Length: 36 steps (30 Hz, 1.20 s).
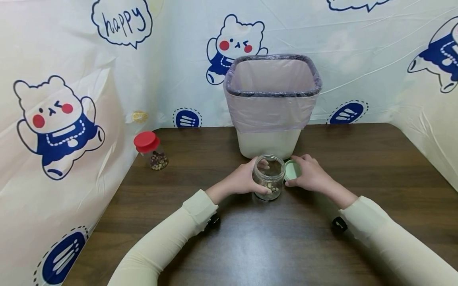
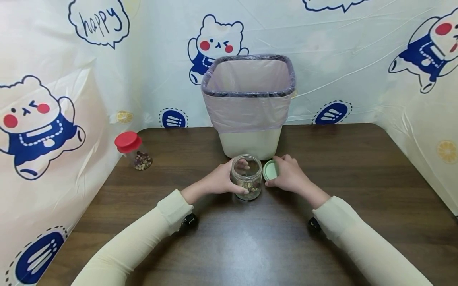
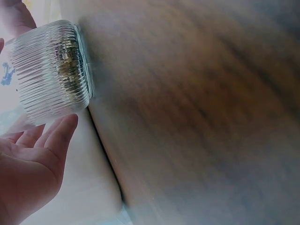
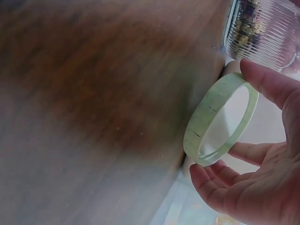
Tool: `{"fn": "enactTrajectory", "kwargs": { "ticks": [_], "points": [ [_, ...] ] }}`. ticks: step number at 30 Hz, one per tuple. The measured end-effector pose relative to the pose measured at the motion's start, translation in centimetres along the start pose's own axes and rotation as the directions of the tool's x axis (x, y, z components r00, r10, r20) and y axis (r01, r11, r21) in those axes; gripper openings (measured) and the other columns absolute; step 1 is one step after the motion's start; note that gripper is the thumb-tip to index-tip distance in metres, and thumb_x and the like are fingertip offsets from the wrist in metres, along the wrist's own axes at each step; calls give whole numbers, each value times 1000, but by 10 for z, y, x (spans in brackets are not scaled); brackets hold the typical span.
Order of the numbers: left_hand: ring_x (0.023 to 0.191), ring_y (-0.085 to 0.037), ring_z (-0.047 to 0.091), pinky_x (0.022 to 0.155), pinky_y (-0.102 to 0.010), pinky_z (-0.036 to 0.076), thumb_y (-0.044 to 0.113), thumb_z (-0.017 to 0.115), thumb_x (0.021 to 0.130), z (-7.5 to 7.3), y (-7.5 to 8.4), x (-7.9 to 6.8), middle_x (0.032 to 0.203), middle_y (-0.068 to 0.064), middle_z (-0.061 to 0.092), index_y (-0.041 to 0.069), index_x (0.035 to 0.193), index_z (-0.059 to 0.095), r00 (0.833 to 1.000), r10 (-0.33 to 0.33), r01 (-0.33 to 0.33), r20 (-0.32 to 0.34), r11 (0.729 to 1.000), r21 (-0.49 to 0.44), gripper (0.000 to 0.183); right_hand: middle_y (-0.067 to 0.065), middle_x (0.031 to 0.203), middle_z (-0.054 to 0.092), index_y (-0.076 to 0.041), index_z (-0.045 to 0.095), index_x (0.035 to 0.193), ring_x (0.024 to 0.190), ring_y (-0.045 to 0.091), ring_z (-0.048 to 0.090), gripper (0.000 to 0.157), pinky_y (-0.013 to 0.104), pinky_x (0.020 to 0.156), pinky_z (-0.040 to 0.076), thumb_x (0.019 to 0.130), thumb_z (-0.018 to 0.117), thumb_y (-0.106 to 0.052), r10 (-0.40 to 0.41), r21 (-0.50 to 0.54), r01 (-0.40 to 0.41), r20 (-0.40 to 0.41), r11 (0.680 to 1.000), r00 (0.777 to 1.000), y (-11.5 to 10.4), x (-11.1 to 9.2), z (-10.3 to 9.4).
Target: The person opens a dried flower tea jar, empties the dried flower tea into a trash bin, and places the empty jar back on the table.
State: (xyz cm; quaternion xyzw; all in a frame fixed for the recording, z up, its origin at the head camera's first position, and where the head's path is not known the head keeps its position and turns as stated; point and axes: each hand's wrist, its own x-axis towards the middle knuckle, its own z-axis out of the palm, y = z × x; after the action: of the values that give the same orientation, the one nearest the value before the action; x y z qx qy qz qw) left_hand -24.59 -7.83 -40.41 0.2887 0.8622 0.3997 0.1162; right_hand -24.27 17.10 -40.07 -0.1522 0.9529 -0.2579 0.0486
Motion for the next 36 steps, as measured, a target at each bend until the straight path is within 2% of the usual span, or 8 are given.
{"fn": "enactTrajectory", "kwargs": {
  "ticks": [14,36],
  "points": [
    [116,-9,53,95,-29,42,31,87,72,0,0,0,127,3,58,14,134,44,1000,10,-10,-3,1000,-5,77,31,122,48,7,45,137,106,44,46,89,52,81,43,69,87,-33,-20,-18,20,-2,1000,1000,-3,2,3],
    [116,-8,52,95,-28,43,30,88,70,0,-1,0,125,5,59,14,133,45,1000,6,-6,-5,1000,-18,77,31,124,48,8,47,136,107,45,45,85,53,85,42,70,84,-29,-37,-42,39,45,998,998,-6,7,6]
  ]
}}
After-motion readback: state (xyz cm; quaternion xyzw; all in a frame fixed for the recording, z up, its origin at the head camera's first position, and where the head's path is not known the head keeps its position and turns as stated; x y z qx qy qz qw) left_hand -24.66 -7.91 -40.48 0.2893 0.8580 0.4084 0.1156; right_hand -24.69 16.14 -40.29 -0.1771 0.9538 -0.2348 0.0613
